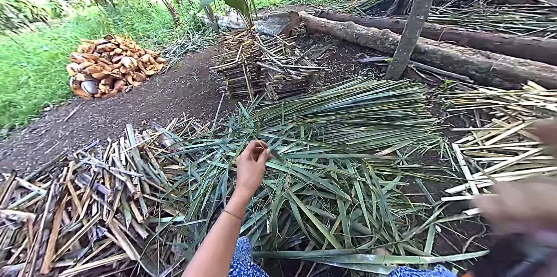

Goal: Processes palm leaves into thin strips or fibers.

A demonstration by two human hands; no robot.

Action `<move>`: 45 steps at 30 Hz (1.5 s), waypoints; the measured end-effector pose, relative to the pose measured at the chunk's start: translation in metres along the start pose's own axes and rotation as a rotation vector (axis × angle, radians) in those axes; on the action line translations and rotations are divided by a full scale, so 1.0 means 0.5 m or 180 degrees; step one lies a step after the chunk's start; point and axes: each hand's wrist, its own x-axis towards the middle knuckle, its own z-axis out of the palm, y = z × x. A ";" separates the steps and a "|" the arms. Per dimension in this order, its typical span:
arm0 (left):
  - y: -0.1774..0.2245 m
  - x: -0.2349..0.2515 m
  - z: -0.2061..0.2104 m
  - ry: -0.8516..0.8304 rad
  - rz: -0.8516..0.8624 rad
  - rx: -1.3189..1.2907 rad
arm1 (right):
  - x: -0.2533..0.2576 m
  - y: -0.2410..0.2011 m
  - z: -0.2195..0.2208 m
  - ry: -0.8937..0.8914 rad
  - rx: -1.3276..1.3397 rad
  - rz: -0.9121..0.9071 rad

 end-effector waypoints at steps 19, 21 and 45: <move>0.168 -0.186 0.106 -0.0459 0.0920 -0.2646 | 0.036 0.157 0.152 -0.1152 0.0814 0.1711; 0.168 -0.191 0.108 -0.0462 0.0971 -0.2639 | 0.037 0.151 0.152 -0.1094 0.0760 0.1780; 0.109 -0.195 0.079 0.0076 0.1850 -0.1185 | 0.045 0.146 0.118 -0.0962 0.0229 0.1825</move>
